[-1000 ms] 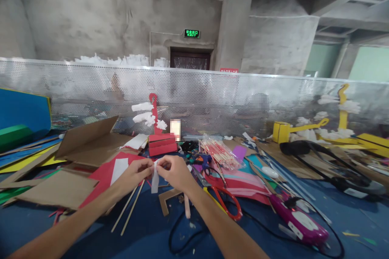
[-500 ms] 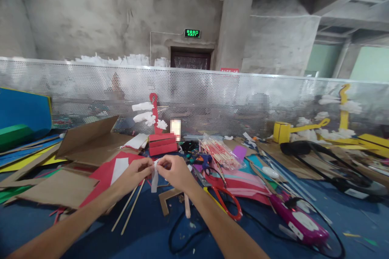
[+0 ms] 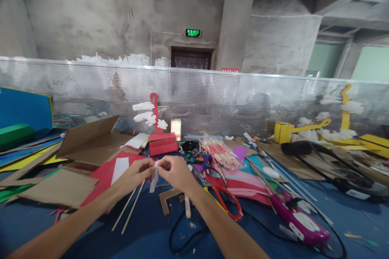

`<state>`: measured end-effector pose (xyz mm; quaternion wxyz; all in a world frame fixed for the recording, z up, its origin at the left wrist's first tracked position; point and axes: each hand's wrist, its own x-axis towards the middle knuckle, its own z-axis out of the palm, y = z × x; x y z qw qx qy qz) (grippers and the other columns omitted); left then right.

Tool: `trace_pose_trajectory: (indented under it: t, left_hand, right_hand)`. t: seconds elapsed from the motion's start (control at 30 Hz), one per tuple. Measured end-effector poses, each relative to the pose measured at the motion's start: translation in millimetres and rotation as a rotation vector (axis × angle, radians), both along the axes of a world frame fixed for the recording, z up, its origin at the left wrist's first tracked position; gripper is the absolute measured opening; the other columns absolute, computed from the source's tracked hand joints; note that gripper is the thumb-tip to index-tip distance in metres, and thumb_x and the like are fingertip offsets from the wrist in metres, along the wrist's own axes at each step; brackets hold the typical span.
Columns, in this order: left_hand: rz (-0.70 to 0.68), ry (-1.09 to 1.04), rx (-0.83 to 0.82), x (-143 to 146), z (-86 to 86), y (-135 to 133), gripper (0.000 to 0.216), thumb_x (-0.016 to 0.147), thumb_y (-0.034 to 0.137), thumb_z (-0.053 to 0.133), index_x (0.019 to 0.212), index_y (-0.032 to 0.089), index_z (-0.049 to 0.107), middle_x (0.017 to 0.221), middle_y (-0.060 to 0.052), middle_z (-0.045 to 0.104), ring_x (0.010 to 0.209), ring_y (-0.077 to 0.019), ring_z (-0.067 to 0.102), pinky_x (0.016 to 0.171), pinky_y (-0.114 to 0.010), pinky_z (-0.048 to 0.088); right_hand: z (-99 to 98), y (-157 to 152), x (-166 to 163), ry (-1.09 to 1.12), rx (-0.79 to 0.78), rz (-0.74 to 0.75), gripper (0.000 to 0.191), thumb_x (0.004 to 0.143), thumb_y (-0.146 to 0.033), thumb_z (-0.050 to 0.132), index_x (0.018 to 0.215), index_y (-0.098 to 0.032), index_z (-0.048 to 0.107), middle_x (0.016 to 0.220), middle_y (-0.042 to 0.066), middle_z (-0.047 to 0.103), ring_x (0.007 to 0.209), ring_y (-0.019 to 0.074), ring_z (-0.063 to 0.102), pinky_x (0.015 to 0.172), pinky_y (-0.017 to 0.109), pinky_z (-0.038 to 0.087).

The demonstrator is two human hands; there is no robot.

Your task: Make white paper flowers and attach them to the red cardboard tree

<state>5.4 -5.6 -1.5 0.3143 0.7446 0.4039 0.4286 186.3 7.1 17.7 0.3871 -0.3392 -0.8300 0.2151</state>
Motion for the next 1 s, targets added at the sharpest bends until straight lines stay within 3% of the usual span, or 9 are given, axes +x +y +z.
trace_pose_trajectory:
  t: [0.43, 0.8, 1.0]
  left_hand:
    - [-0.035, -0.099, -0.056, -2.9, -2.2, 3.5, 0.014, 0.078, 0.027, 0.054, 0.072, 0.015, 0.056, 0.064, 0.001, 0.056, 0.060, -0.0127, 0.053, 0.059, -0.022, 0.041]
    - [0.006, -0.124, -0.083, 0.8, 6.1, -2.7, 0.019, 0.076, 0.030, 0.057, 0.071, 0.012, 0.063, 0.063, 0.001, 0.057, 0.059, -0.0119, 0.049, 0.057, -0.021, 0.037]
    - [0.003, -0.169, -0.133, 0.2, 4.2, -0.7, 0.018, 0.076, 0.030, 0.058, 0.073, 0.013, 0.063, 0.063, 0.002, 0.056, 0.057, -0.0104, 0.048, 0.056, -0.020, 0.037]
  right_hand:
    - [1.3, 1.1, 1.0, 0.026, -0.041, 0.018, 0.012, 0.078, -0.023, 0.058, 0.076, -0.016, 0.066, 0.071, 0.002, 0.068, 0.063, 0.0128, 0.060, 0.059, 0.021, 0.044]
    - [-0.7, 2.9, 1.1, 0.077, -0.060, 0.050, 0.013, 0.081, -0.026, 0.057, 0.077, -0.015, 0.062, 0.073, 0.002, 0.066, 0.065, 0.0130, 0.060, 0.061, 0.022, 0.045]
    - [-4.3, 9.0, 1.9, 0.130, -0.163, 0.090, 0.017, 0.082, -0.031, 0.056, 0.080, -0.015, 0.061, 0.071, 0.002, 0.063, 0.059, 0.0122, 0.057, 0.055, 0.021, 0.045]
